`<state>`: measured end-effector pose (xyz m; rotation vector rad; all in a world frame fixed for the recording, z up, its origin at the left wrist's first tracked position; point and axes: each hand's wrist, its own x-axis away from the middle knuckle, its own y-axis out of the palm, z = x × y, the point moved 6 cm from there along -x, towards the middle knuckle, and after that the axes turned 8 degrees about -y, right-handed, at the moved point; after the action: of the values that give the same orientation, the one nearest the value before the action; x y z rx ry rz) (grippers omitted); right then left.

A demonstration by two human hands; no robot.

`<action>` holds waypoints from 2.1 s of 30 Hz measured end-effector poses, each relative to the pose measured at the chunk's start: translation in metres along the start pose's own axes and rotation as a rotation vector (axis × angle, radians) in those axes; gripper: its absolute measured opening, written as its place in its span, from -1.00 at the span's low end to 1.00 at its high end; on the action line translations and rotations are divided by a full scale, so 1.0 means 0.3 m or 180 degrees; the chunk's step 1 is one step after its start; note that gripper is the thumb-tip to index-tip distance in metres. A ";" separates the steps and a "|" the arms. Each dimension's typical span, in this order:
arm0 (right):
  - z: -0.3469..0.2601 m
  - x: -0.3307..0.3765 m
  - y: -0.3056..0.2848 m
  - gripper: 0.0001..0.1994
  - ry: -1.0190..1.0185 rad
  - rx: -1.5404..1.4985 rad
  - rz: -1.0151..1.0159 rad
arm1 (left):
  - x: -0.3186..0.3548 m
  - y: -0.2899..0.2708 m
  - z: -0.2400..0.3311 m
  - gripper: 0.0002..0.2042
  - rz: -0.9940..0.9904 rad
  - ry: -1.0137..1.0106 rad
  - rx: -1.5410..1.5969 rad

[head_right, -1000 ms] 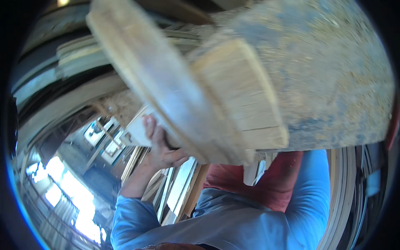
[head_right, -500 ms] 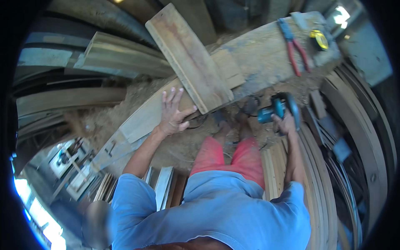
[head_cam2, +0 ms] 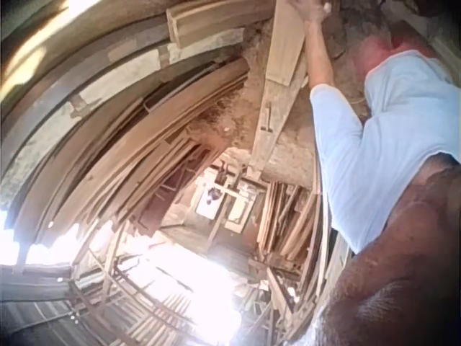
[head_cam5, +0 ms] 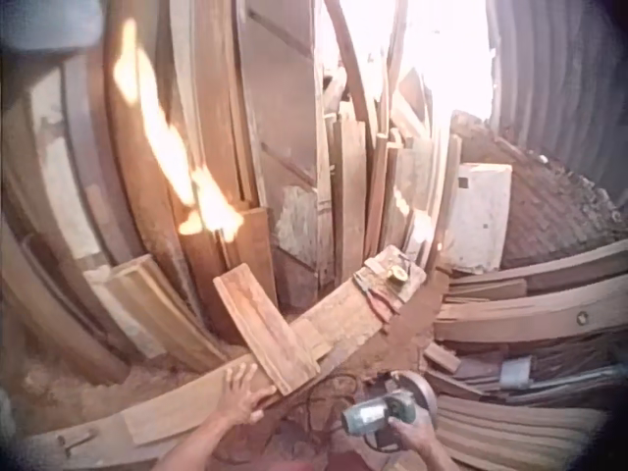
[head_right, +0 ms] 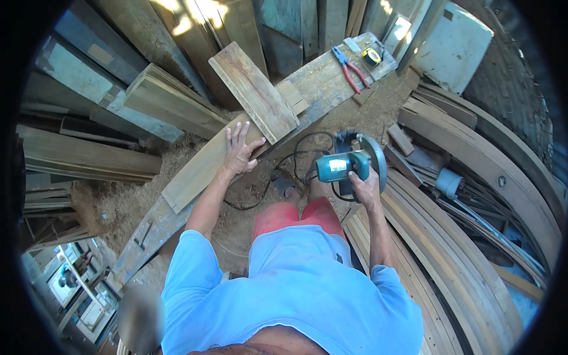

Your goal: The person cuts pieces of wood using a circular saw while holding them against a large wooden beam. They move the wood pieces and measure the length of the wooden beam with a tape measure.

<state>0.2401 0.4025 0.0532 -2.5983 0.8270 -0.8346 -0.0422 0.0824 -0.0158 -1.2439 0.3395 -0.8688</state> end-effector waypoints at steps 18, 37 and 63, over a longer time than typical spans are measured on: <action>-0.466 0.074 0.060 -0.62 -0.0537 -0.0233 -0.0815 | 0.019 -0.003 -0.003 -0.15 -0.0015 -0.0116 0.0037; -0.703 0.141 -0.217 -0.43 -0.0995 -0.3165 -0.1521 | 0.025 0.034 -0.030 -0.09 -0.0194 -0.0227 -0.0088; -0.601 -0.027 0.207 -0.61 -0.0780 0.0445 -0.1416 | 0.020 0.014 -0.013 -0.04 -0.0152 -0.0187 0.0021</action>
<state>0.0986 0.3411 0.1659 -2.7197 0.1172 -0.6300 -0.0393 0.0756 -0.0196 -1.2732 0.2607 -0.8717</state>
